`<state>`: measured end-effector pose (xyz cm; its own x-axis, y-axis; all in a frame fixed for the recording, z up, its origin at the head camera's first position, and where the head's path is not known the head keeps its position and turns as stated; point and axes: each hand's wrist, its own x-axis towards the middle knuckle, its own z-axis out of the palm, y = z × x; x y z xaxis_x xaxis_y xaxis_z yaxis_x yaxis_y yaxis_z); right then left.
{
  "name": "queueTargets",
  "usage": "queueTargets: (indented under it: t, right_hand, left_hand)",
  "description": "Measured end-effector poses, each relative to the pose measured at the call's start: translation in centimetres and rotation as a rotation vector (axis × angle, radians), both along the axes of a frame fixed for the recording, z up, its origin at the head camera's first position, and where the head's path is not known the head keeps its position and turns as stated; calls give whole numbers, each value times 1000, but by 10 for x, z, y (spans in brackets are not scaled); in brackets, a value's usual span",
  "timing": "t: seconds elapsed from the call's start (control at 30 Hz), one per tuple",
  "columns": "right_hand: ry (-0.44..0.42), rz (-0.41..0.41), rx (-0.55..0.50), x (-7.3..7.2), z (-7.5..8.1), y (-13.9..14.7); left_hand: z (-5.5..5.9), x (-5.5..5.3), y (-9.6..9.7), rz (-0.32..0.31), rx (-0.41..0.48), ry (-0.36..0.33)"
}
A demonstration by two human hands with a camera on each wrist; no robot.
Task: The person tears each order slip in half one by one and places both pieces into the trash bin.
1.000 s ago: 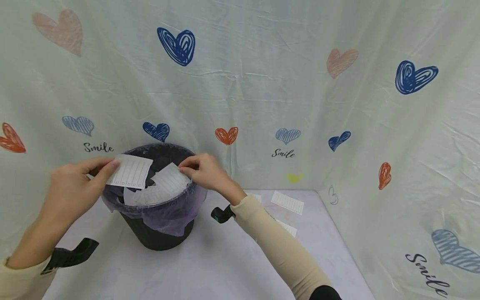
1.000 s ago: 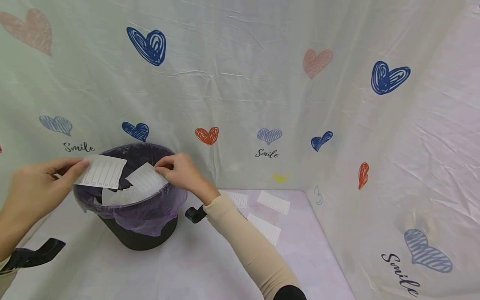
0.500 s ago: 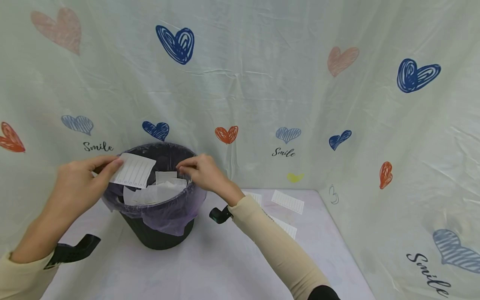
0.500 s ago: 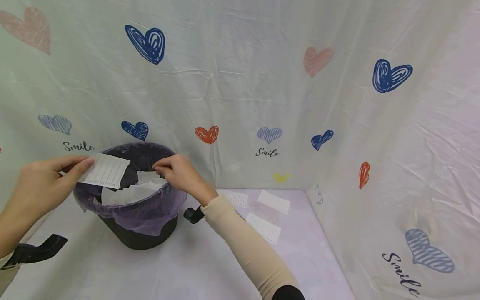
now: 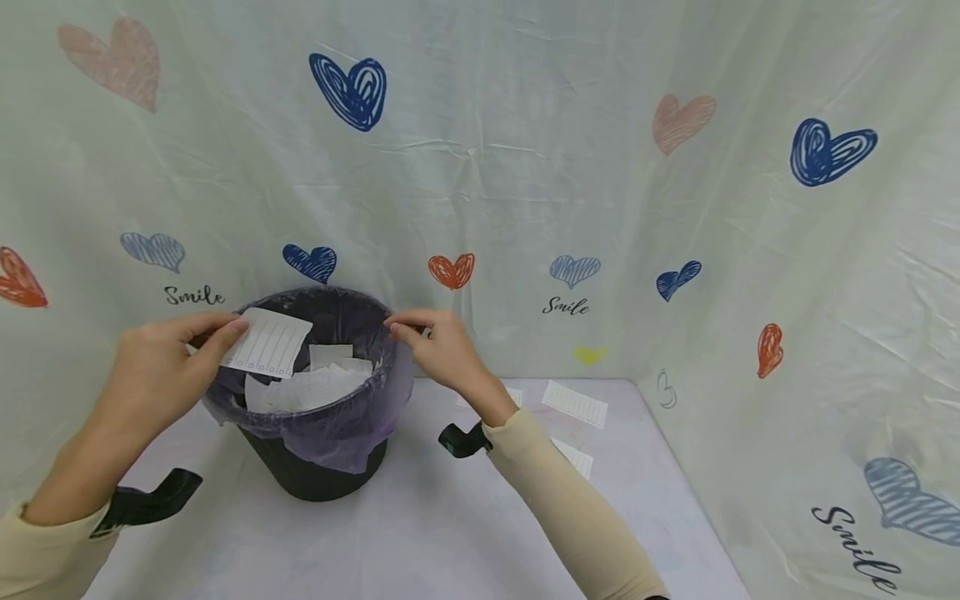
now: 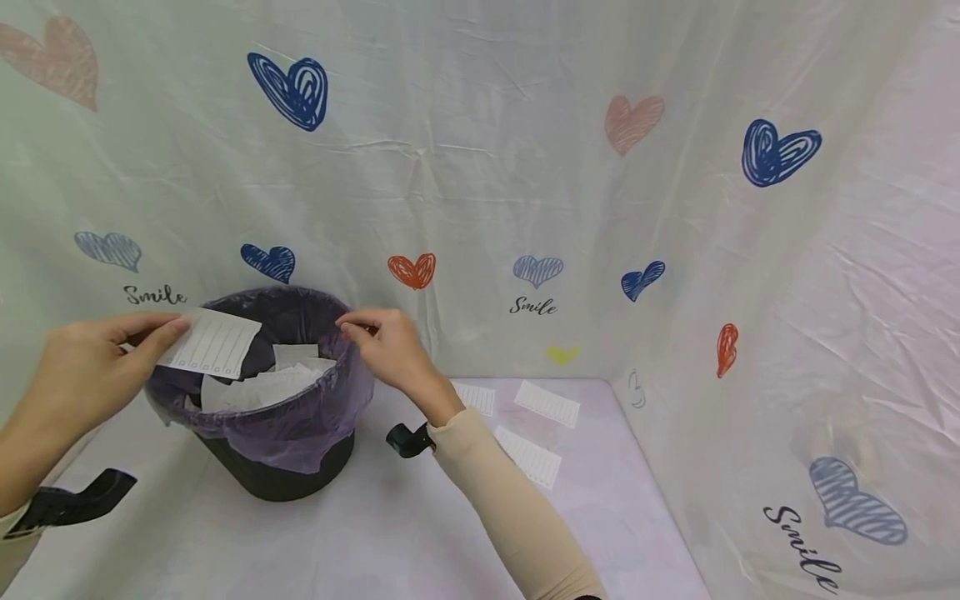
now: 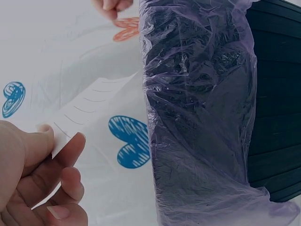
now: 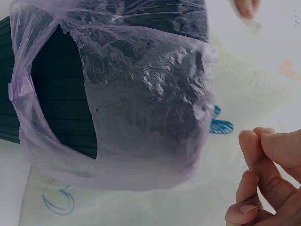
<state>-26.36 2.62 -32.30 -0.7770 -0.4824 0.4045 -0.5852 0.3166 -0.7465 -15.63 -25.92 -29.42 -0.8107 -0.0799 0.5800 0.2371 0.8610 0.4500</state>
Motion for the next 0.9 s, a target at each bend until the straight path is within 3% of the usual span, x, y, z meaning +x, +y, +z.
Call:
queueTargets:
  t: [0.33,0.5,0.73,0.9]
  right_hand:
    - [9,-92,-69,6,-26,34]
    - [-32,-129,-91,8,-44,50]
    - [-76,-178,-97,7,-72,72]
    - [-113,-240,-73,8,-95,87]
  left_hand:
    - [-9,-3,1,-41,-47,22]
    - [-14,-1,8,-42,-33,13]
    - [-30,1,38,-146,-75,201]
    - [-40,4,62,-237,-86,279]
